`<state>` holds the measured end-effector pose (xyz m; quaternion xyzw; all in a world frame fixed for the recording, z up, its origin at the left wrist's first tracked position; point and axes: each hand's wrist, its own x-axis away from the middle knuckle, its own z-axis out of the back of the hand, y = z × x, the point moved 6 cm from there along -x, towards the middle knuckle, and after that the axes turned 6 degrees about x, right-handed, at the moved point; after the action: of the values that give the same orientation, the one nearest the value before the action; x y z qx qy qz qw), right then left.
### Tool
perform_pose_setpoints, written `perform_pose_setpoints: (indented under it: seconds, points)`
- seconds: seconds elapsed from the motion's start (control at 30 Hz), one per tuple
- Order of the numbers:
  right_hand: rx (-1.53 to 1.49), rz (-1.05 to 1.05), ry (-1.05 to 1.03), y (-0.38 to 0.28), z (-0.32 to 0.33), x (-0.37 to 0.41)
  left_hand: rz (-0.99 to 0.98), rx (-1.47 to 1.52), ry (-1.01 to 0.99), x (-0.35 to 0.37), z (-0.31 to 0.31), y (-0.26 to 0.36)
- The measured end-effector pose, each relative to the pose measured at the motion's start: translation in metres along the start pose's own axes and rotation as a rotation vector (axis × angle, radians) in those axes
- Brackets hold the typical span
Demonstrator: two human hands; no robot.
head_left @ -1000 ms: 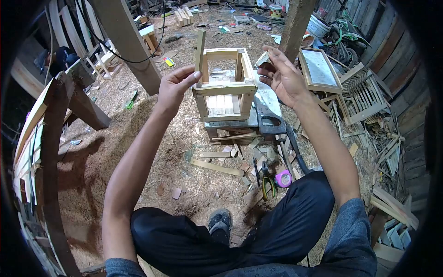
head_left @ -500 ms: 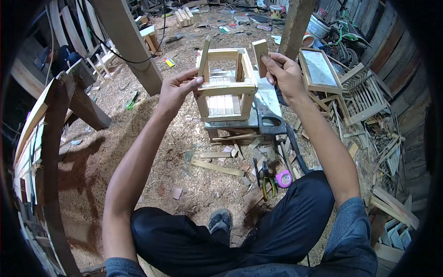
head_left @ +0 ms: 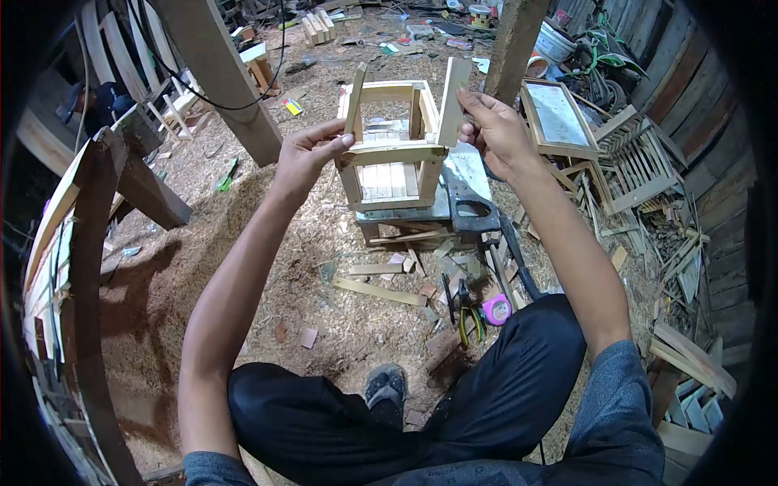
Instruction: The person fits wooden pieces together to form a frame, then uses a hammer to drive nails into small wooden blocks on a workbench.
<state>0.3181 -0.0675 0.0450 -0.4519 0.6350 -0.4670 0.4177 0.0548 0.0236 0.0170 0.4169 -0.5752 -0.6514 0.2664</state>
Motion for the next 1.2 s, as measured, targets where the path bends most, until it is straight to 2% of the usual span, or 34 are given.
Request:
perform_pose_setpoints:
  seconds: [0.17,0.4,0.5,0.57,0.7,0.8,0.87,0.9,0.93,1.0,1.13,1.2]
  points:
    - [-0.137,-0.095,0.062,0.007,0.003,-0.001,0.008,0.017,0.000,0.001,-0.001,0.000]
    - [-0.193,-0.177,0.013,0.016,0.003,-0.004,0.012,0.027,0.015,0.000,0.000,-0.001]
    - [-0.131,-0.166,0.073,0.017,0.005,-0.003,0.036,0.035,0.010,0.000,0.001,-0.004]
    - [-0.137,-0.143,-0.008,0.014,0.002,-0.003,0.027,0.030,0.018,0.000,0.002,-0.004]
    - [-0.055,-0.209,0.027,0.014,-0.001,-0.001,0.028,0.027,0.033,0.001,0.003,-0.002]
    - [0.043,-0.180,-0.066,0.009,-0.013,0.001,0.011,0.026,0.025,0.001,0.005,-0.002]
    - [0.551,0.011,-0.098,-0.001,-0.020,0.002,0.013,0.026,0.015,-0.001,0.007,-0.005]
    - [0.833,0.109,-0.050,-0.016,-0.023,0.009,0.015,0.026,0.006,-0.002,0.007,-0.005]
    - [0.833,0.109,-0.051,-0.014,-0.021,0.007,0.015,0.026,0.007,-0.002,0.007,-0.005]
    - [1.110,0.467,-0.059,-0.026,-0.029,0.010,0.000,-0.025,-0.003,-0.002,0.006,-0.005]
    - [1.168,0.477,-0.060,-0.028,-0.035,0.012,0.001,-0.071,0.002,0.000,0.004,-0.001]
    - [1.148,0.677,-0.030,-0.030,-0.039,0.010,0.016,-0.081,0.020,0.001,0.004,-0.001]
